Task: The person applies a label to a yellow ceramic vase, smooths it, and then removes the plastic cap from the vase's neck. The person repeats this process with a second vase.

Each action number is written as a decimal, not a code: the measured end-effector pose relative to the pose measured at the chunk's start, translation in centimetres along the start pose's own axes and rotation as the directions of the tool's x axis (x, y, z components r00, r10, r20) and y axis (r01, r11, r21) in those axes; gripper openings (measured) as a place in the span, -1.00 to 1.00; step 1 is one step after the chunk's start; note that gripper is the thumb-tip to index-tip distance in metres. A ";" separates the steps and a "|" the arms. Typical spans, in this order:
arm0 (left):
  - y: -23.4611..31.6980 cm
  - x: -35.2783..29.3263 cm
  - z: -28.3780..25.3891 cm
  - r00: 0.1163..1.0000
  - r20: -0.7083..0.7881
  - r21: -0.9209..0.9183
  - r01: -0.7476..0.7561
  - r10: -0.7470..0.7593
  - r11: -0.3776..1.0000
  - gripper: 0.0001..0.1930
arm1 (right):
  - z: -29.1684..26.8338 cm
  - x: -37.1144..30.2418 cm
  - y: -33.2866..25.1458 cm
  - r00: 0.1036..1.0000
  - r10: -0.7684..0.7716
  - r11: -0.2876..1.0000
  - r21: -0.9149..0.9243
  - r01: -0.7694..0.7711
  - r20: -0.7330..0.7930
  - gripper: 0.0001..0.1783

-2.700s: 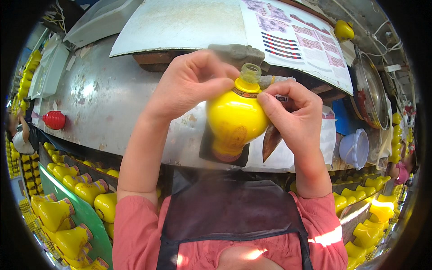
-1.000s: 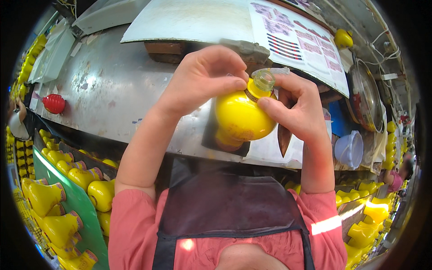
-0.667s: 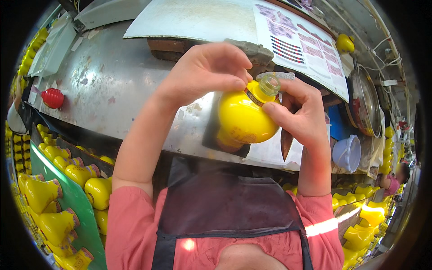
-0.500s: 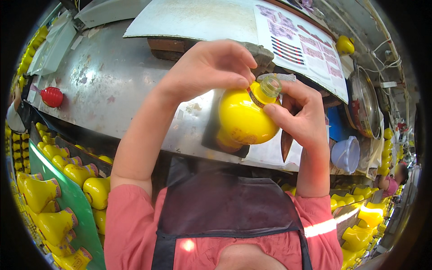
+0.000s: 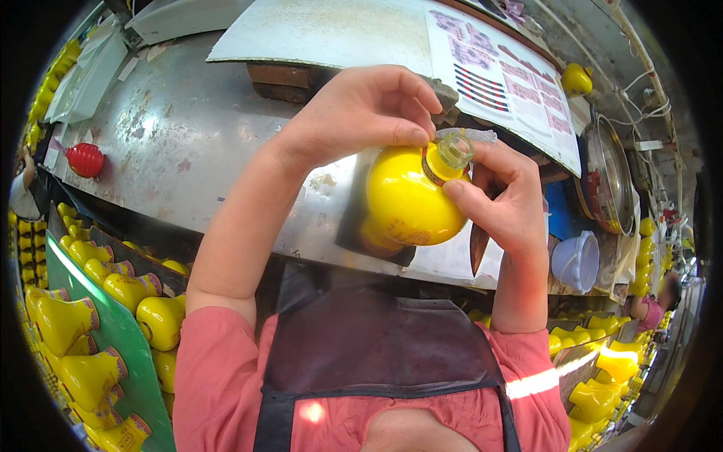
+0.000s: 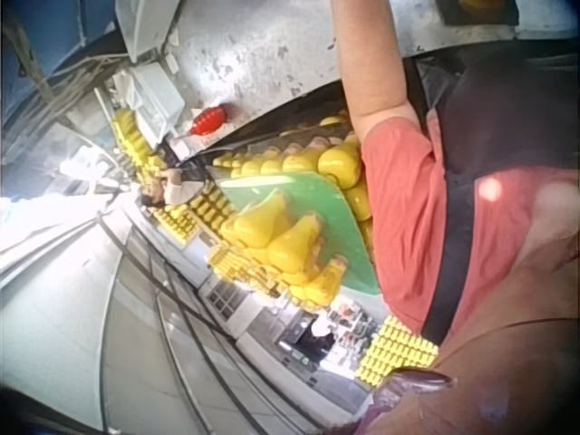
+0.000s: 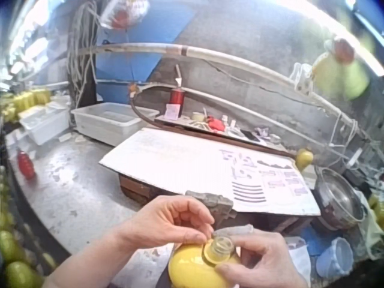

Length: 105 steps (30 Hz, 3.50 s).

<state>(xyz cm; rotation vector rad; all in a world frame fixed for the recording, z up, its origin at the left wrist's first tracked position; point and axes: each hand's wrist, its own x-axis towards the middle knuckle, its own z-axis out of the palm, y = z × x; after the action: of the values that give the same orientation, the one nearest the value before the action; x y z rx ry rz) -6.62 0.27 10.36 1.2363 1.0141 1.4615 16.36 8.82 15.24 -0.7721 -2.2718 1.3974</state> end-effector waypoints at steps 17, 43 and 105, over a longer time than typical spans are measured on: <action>-0.9 -2.4 2.0 0.922 -0.359 0.250 -0.055 0.145 0.967 -0.86 | 0.0 0.0 0.1 0.999 0.018 1.000 0.002 -0.018 0.033 -0.50; -0.5 -3.3 4.5 0.935 -0.322 0.148 -0.103 0.146 0.984 -0.69 | 0.6 0.0 -0.1 0.999 0.045 0.996 0.078 -0.046 0.011 -0.53; 3.9 -3.9 7.8 0.906 -0.199 0.746 -0.106 0.373 0.657 -0.84 | 0.7 -2.3 1.1 0.964 -0.191 0.980 0.018 0.197 -0.183 -0.83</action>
<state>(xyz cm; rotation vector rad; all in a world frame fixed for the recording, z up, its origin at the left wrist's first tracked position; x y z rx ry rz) 0.72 -4.18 14.42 1.7691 1.8510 1.5615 18.06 7.27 13.87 -0.6182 -2.1142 1.2238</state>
